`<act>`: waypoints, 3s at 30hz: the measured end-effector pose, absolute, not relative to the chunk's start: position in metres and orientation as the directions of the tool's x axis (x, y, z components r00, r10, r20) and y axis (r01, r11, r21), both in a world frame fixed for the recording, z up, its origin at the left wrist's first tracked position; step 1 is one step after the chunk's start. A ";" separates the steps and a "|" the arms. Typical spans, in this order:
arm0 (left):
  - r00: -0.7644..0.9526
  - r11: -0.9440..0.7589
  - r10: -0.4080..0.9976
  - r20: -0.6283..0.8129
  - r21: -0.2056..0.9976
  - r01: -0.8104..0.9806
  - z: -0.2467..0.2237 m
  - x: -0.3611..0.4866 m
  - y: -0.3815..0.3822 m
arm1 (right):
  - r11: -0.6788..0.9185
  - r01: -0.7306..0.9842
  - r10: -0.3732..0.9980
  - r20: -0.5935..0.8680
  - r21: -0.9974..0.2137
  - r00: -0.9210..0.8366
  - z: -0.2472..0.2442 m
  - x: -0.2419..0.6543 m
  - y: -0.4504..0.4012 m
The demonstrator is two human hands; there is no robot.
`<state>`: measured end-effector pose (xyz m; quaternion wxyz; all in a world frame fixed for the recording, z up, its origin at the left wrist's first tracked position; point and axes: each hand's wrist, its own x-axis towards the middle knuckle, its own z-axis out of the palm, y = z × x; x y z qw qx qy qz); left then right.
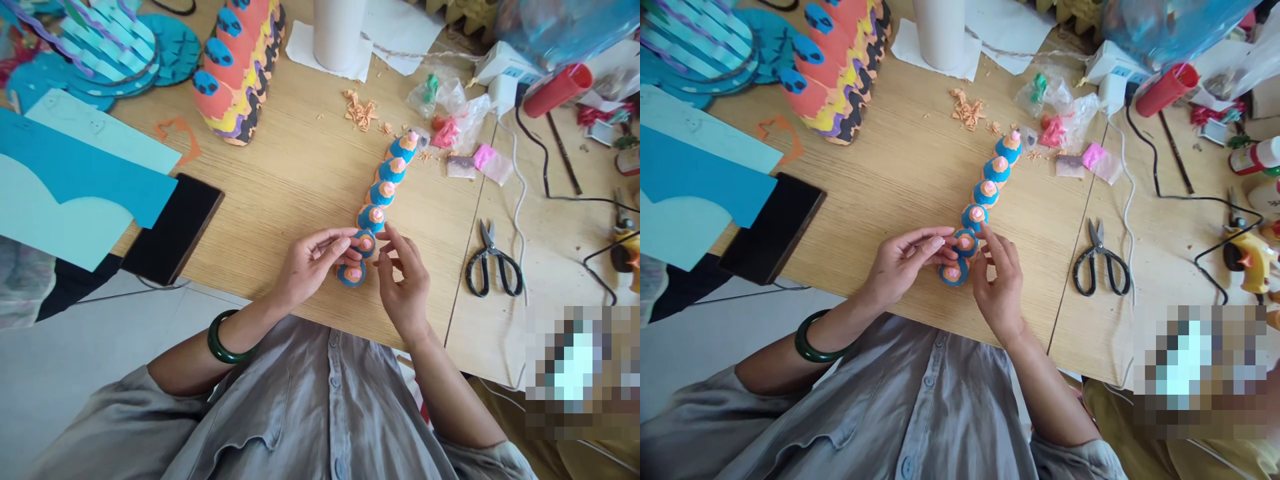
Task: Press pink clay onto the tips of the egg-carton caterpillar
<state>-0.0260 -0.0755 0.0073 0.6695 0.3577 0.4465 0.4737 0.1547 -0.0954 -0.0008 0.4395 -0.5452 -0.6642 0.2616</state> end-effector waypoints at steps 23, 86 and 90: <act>0.313 0.373 0.904 -0.293 0.897 -0.237 0.045 -0.031 -0.085 | 0.203 0.334 0.978 0.204 -0.920 -0.033 0.041 0.144 -0.103; 0.164 0.378 0.926 -0.341 0.848 -0.371 0.021 -0.031 -0.050 | 0.498 0.711 0.805 0.570 -0.497 -0.165 0.005 0.165 -0.052; 0.181 0.289 0.953 -0.242 0.904 -0.316 0.028 -0.029 -0.055 | 0.414 0.525 0.899 0.423 -0.744 -0.109 0.026 0.159 -0.059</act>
